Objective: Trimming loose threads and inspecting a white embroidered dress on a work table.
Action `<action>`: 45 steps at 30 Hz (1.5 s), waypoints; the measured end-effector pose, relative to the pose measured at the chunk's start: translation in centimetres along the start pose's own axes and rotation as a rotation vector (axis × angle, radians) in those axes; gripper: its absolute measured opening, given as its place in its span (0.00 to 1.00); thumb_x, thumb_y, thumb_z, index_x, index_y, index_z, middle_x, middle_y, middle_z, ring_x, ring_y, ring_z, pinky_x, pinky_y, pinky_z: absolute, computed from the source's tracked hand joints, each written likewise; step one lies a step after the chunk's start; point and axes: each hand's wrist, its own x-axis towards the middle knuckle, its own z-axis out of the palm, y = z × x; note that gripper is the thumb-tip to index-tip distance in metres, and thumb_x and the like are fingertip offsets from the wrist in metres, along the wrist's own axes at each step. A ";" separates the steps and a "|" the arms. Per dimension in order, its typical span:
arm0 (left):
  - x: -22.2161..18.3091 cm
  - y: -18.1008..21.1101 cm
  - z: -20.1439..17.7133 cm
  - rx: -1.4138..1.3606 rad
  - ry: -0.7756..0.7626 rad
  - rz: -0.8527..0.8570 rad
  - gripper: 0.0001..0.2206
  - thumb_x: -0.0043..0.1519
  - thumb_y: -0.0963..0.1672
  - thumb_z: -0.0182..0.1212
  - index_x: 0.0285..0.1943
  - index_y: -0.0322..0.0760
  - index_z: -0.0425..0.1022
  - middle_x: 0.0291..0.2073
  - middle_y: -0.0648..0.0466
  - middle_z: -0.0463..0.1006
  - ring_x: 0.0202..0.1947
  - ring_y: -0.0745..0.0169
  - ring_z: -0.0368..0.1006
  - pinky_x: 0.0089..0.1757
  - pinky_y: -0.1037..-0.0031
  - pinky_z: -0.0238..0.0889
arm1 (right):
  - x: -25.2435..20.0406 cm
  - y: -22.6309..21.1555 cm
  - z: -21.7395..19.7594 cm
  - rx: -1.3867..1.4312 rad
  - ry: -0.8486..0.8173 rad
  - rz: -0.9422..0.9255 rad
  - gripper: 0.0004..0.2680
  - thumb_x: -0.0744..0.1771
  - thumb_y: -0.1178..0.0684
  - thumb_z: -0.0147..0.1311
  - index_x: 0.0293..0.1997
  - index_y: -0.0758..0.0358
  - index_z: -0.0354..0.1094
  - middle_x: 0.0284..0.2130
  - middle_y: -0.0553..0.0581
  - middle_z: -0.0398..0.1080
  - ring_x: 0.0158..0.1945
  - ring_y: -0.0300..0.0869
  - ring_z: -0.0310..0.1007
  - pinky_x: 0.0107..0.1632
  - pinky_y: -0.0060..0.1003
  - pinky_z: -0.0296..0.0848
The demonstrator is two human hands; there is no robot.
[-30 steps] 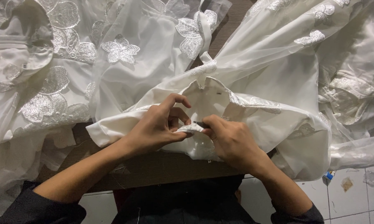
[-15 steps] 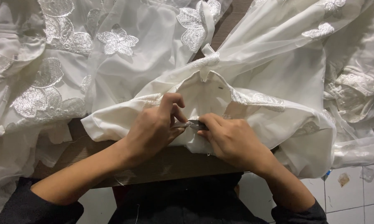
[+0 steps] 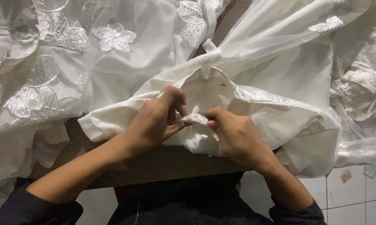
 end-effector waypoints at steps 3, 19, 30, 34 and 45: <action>0.6 0.3 0.0 0.101 0.005 0.186 0.23 0.51 0.38 0.73 0.55 0.42 0.71 0.33 0.50 0.83 0.25 0.51 0.77 0.28 0.66 0.71 | -0.8 1.0 -0.3 0.167 0.098 0.133 0.08 0.72 0.46 0.42 0.45 0.56 0.66 0.21 0.61 0.67 0.25 0.60 0.73 0.32 0.48 0.74; 1.2 1.4 -0.1 0.231 0.134 0.250 0.10 0.58 0.44 0.71 0.47 0.41 0.81 0.34 0.50 0.78 0.21 0.54 0.77 0.22 0.69 0.71 | -1.3 0.5 -2.0 0.330 0.213 0.022 0.11 0.65 0.48 0.63 0.45 0.61 0.69 0.19 0.56 0.66 0.19 0.45 0.69 0.26 0.37 0.73; 5.6 2.0 -1.6 0.379 0.211 0.210 0.05 0.63 0.38 0.65 0.43 0.41 0.75 0.40 0.52 0.81 0.43 0.49 0.80 0.44 0.65 0.71 | 1.4 1.9 -4.0 -0.288 0.486 0.049 0.10 0.66 0.55 0.64 0.50 0.56 0.72 0.31 0.51 0.76 0.32 0.50 0.81 0.33 0.43 0.79; 4.4 3.8 -2.3 0.293 0.113 0.165 0.27 0.58 0.47 0.71 0.61 0.40 0.60 0.42 0.37 0.77 0.46 0.30 0.77 0.46 0.49 0.70 | 0.4 0.1 -4.7 -0.088 0.572 -0.068 0.05 0.65 0.64 0.61 0.42 0.60 0.75 0.29 0.53 0.71 0.28 0.50 0.78 0.30 0.37 0.77; 2.2 1.4 -1.1 0.538 0.100 0.567 0.14 0.54 0.38 0.70 0.48 0.45 0.78 0.40 0.57 0.78 0.35 0.56 0.77 0.35 0.69 0.75 | -4.2 1.4 -2.6 0.057 0.572 -0.166 0.08 0.64 0.65 0.52 0.37 0.57 0.77 0.38 0.55 0.73 0.24 0.43 0.76 0.28 0.34 0.76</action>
